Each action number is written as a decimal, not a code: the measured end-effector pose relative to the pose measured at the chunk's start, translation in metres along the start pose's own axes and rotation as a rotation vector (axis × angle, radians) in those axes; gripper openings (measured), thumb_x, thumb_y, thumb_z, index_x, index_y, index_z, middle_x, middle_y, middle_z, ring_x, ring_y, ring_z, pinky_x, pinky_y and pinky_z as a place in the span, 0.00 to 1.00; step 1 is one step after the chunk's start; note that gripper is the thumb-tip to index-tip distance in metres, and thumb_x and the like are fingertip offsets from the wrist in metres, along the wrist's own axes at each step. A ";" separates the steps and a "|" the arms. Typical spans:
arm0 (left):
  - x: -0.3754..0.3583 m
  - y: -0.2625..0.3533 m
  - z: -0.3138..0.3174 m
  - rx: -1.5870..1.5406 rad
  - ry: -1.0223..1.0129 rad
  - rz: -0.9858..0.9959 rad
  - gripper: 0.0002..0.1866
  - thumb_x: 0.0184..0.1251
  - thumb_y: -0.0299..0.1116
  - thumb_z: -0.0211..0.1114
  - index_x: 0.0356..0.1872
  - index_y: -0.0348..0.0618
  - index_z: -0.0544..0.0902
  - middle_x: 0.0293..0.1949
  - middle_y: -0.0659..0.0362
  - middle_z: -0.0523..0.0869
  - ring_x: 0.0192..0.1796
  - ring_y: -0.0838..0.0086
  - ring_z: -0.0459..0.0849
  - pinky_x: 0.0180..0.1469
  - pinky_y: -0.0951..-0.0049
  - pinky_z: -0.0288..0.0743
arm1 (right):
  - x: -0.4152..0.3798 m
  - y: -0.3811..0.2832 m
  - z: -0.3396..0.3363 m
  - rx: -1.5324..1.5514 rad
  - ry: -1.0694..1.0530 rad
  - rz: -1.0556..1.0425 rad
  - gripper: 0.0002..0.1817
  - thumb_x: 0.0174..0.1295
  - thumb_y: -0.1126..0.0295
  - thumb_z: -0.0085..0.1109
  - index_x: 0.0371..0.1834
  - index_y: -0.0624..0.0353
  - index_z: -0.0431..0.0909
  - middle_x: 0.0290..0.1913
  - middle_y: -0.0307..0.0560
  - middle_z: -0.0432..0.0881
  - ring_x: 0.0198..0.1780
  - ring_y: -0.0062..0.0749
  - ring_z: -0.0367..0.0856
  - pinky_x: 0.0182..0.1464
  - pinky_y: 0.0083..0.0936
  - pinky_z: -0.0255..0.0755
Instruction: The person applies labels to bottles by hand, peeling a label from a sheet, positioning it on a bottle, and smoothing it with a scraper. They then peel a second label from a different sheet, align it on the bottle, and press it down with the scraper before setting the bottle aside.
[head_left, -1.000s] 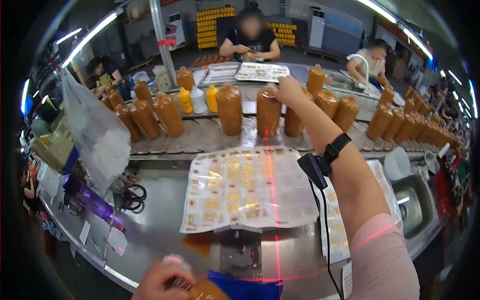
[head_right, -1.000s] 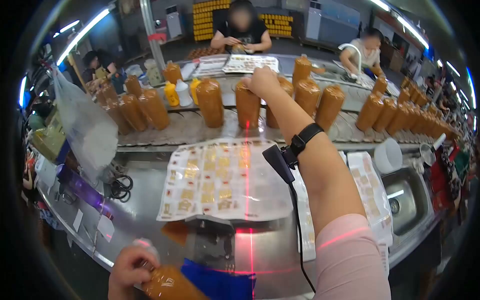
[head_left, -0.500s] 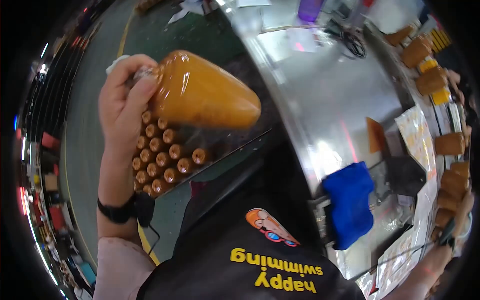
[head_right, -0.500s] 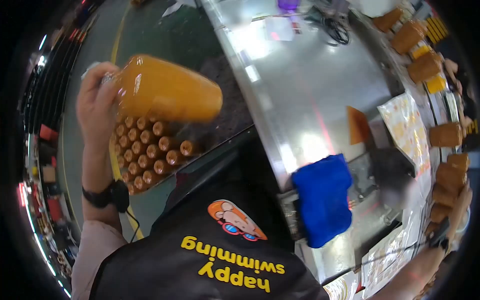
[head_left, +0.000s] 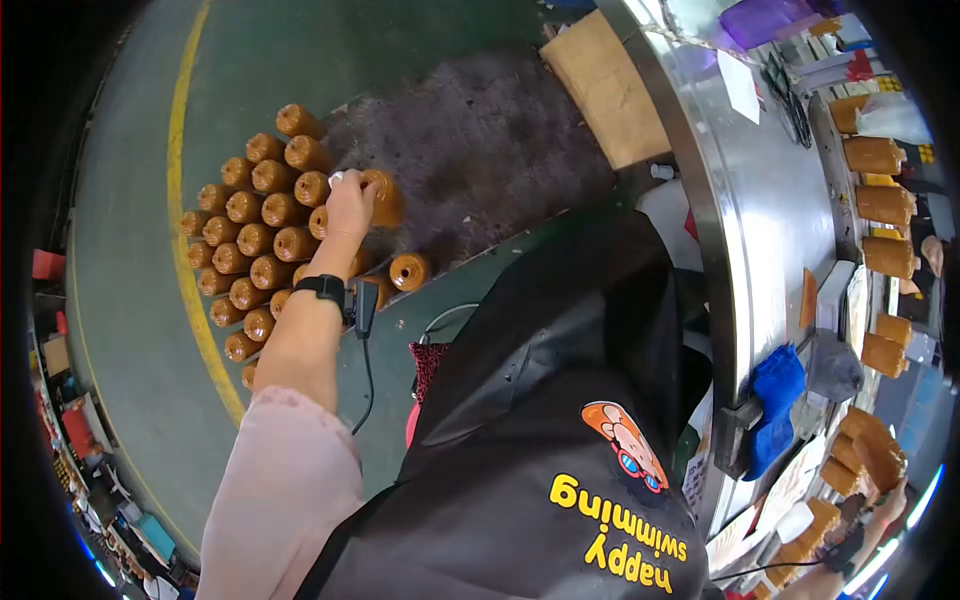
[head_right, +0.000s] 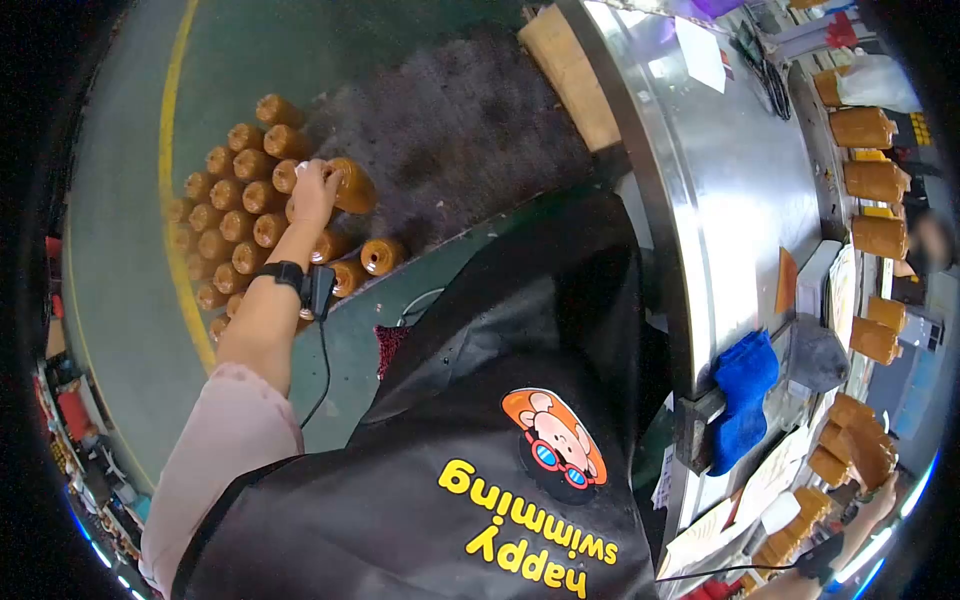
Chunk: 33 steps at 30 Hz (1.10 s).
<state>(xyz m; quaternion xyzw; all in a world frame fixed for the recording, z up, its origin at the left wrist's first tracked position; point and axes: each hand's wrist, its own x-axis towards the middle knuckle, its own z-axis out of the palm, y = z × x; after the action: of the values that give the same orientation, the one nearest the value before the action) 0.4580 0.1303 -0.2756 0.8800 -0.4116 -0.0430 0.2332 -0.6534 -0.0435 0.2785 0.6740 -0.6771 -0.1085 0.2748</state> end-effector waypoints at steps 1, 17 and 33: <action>-0.005 -0.015 0.019 -0.014 -0.048 -0.058 0.15 0.64 0.39 0.67 0.42 0.38 0.78 0.44 0.41 0.79 0.46 0.43 0.81 0.49 0.51 0.76 | -0.010 -0.012 -0.014 0.092 -0.006 0.071 0.40 0.56 0.61 0.66 0.72 0.61 0.63 0.46 0.65 0.81 0.45 0.55 0.81 0.46 0.44 0.75; -0.037 -0.051 0.089 0.190 -0.448 -0.254 0.21 0.63 0.37 0.66 0.50 0.35 0.73 0.50 0.37 0.80 0.52 0.45 0.81 0.54 0.52 0.78 | -0.061 -0.122 -0.091 0.573 0.079 0.398 0.23 0.68 0.61 0.57 0.63 0.61 0.72 0.48 0.48 0.82 0.49 0.35 0.78 0.52 0.30 0.71; -0.016 0.255 -0.072 -0.867 -0.579 0.492 0.06 0.66 0.24 0.60 0.41 0.33 0.81 0.38 0.54 0.84 0.39 0.70 0.81 0.46 0.72 0.75 | -0.058 -0.363 -0.181 1.002 0.117 0.052 0.08 0.67 0.70 0.56 0.42 0.64 0.77 0.50 0.45 0.80 0.54 0.28 0.75 0.62 0.26 0.65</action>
<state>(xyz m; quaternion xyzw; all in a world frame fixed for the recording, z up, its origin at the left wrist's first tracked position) 0.2872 0.0281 -0.0998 0.5348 -0.5960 -0.3912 0.4535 -0.2532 0.0289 0.2271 0.7109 -0.6460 0.2747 -0.0422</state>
